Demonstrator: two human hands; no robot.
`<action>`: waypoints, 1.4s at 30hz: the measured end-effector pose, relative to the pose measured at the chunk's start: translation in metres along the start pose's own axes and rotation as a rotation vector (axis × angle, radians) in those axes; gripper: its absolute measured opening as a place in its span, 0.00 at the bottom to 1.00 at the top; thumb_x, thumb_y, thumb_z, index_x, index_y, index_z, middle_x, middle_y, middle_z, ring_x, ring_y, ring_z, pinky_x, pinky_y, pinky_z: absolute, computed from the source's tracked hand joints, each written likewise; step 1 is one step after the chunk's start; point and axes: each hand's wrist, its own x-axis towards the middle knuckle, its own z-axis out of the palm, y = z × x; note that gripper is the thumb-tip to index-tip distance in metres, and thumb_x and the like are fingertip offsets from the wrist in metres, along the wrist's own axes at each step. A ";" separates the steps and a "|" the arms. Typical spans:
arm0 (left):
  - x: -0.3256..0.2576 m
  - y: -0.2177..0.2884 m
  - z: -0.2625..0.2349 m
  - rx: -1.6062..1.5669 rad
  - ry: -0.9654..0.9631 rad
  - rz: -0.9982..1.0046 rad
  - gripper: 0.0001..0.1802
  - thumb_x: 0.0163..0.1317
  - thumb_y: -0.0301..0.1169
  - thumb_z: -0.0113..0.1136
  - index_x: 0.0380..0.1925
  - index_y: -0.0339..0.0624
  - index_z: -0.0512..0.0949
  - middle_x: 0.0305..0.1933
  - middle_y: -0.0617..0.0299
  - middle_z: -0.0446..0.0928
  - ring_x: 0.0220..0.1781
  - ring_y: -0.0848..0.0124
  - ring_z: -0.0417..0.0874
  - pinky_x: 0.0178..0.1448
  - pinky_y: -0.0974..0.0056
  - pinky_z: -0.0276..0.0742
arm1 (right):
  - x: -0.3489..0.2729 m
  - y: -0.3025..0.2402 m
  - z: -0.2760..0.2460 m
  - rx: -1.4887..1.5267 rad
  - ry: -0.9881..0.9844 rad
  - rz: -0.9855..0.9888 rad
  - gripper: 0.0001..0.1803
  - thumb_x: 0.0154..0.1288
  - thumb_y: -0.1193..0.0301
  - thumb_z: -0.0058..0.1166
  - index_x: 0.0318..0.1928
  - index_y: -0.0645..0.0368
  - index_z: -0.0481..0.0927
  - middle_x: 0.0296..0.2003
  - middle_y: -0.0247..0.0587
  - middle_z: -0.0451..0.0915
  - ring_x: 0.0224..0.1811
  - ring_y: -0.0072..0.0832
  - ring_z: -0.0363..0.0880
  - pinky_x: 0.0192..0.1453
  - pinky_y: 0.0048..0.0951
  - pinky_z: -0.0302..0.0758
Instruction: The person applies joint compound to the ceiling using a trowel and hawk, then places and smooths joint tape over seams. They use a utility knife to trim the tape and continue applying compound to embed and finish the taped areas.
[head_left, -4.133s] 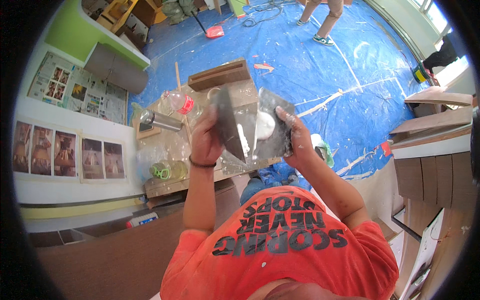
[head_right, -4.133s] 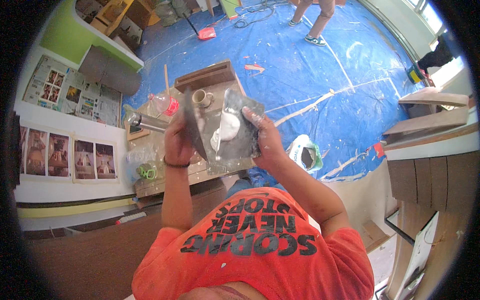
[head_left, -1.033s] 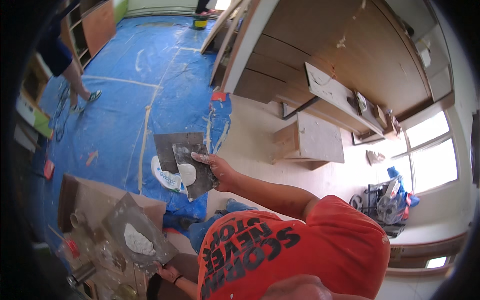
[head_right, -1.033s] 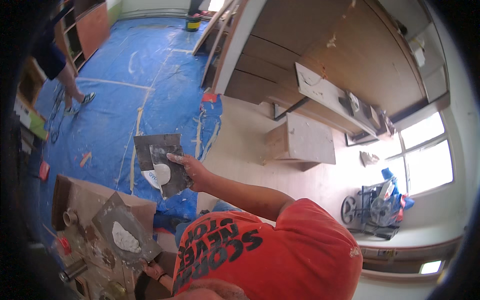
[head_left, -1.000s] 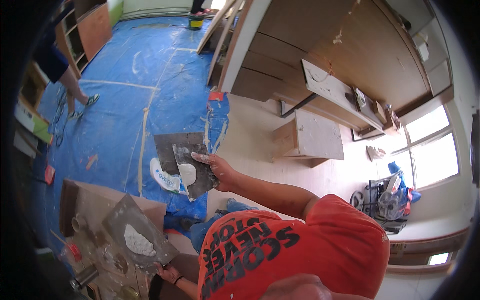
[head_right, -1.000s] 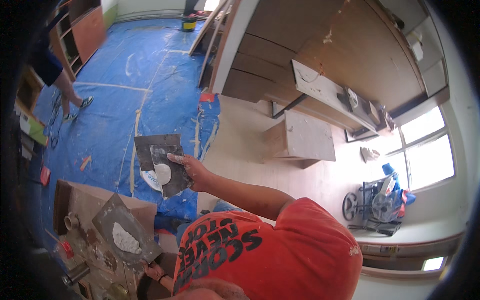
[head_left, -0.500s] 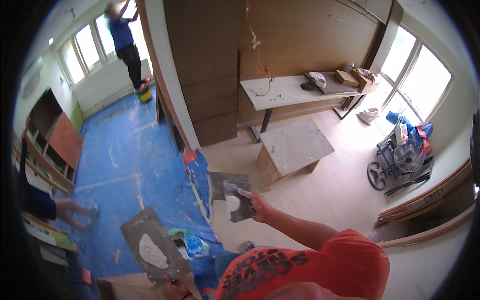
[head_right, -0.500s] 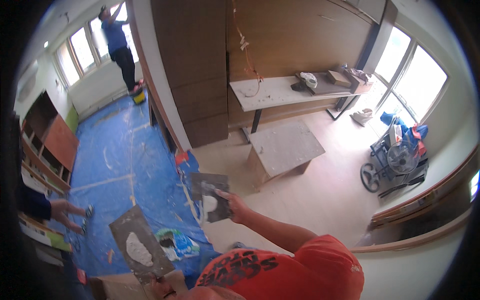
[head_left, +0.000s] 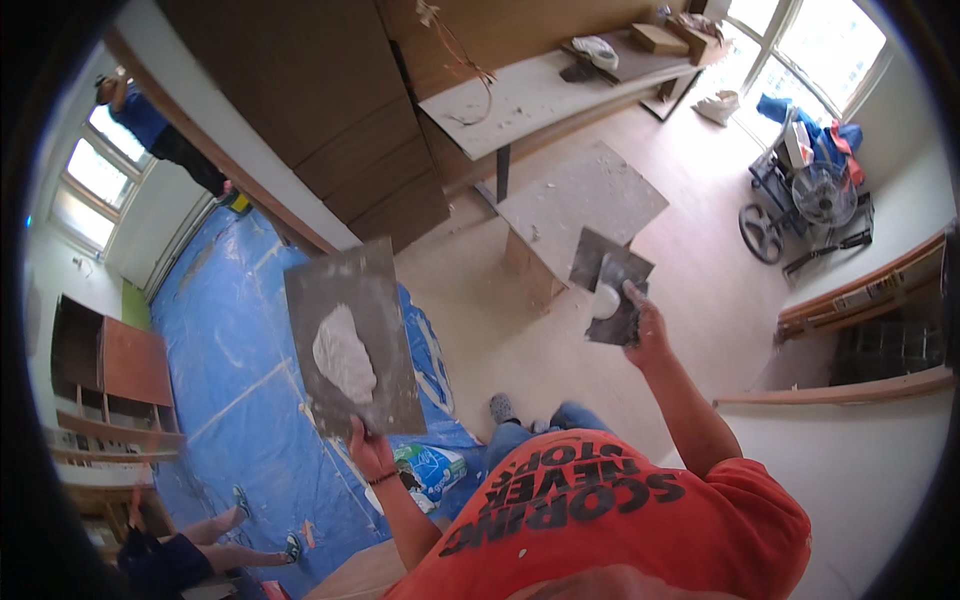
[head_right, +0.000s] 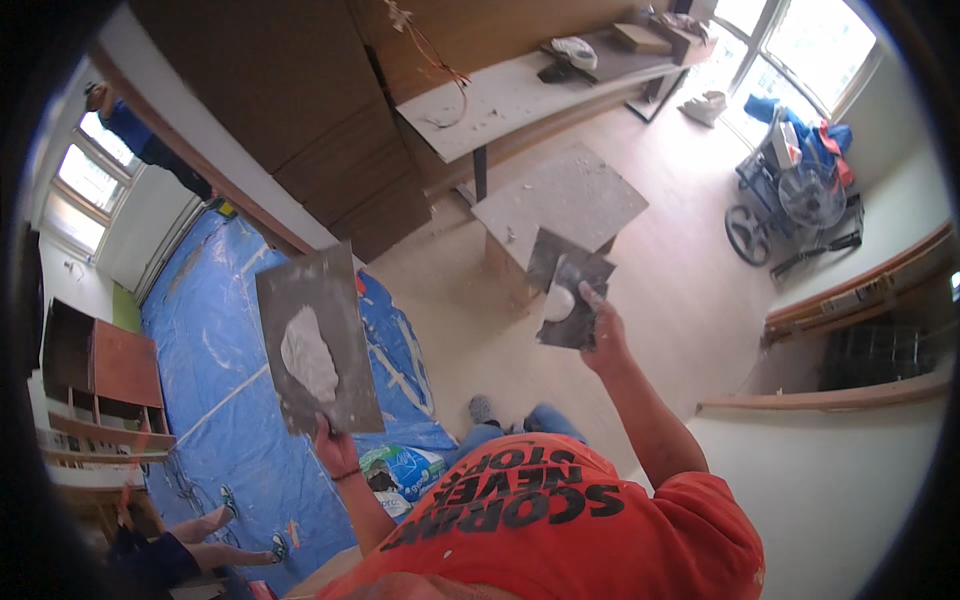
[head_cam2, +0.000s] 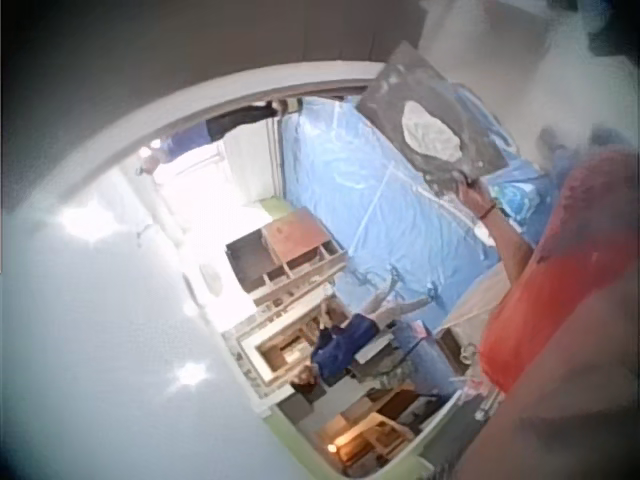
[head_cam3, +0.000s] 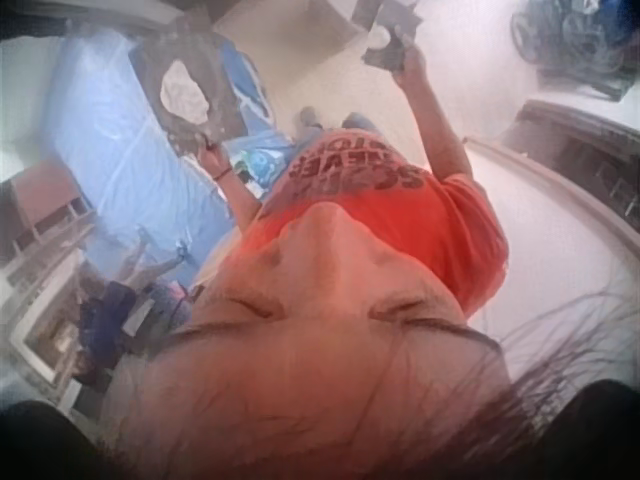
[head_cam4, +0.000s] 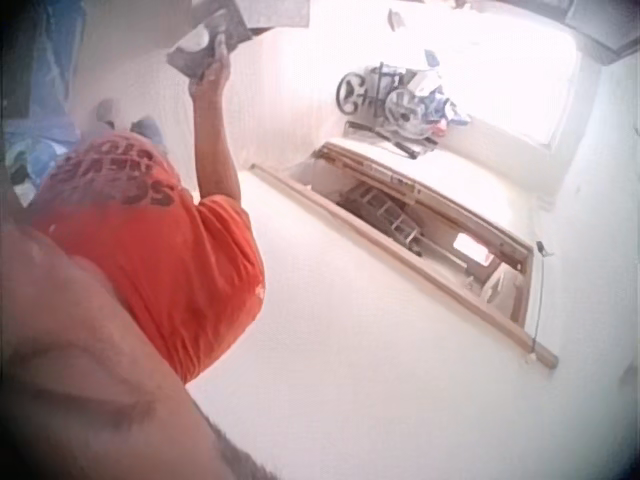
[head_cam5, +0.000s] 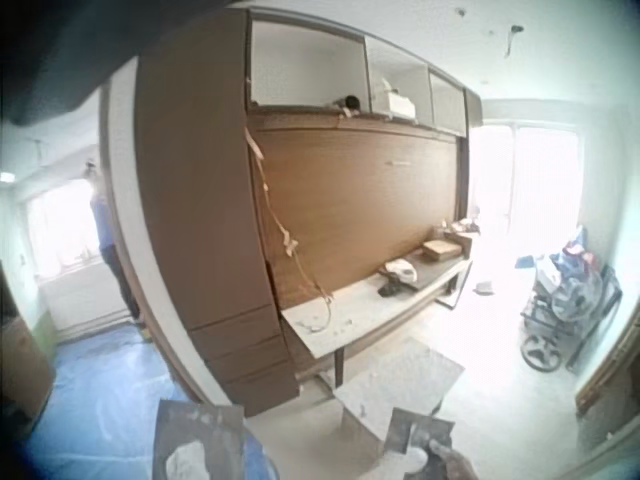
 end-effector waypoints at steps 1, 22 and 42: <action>0.021 -0.009 0.016 0.010 -0.004 -0.009 0.25 0.73 0.23 0.60 0.68 0.39 0.72 0.69 0.55 0.76 0.69 0.61 0.77 0.72 0.52 0.74 | 0.002 -0.011 -0.006 0.011 0.045 -0.030 0.19 0.73 0.61 0.60 0.58 0.57 0.79 0.50 0.41 0.87 0.48 0.38 0.89 0.55 0.47 0.88; 0.250 -0.251 0.453 0.017 -0.150 0.028 0.22 0.71 0.22 0.62 0.64 0.33 0.73 0.62 0.51 0.80 0.62 0.60 0.83 0.63 0.55 0.84 | 0.222 -0.344 -0.183 0.140 0.109 -0.318 0.18 0.78 0.63 0.51 0.62 0.58 0.77 0.55 0.40 0.84 0.55 0.35 0.85 0.62 0.43 0.83; 0.454 -0.230 0.852 0.043 -0.358 0.282 0.18 0.70 0.21 0.62 0.59 0.36 0.76 0.58 0.55 0.82 0.58 0.64 0.85 0.60 0.60 0.85 | 0.562 -0.604 0.102 -0.034 -0.229 -0.296 0.16 0.78 0.65 0.52 0.58 0.59 0.77 0.49 0.42 0.84 0.51 0.33 0.85 0.57 0.37 0.85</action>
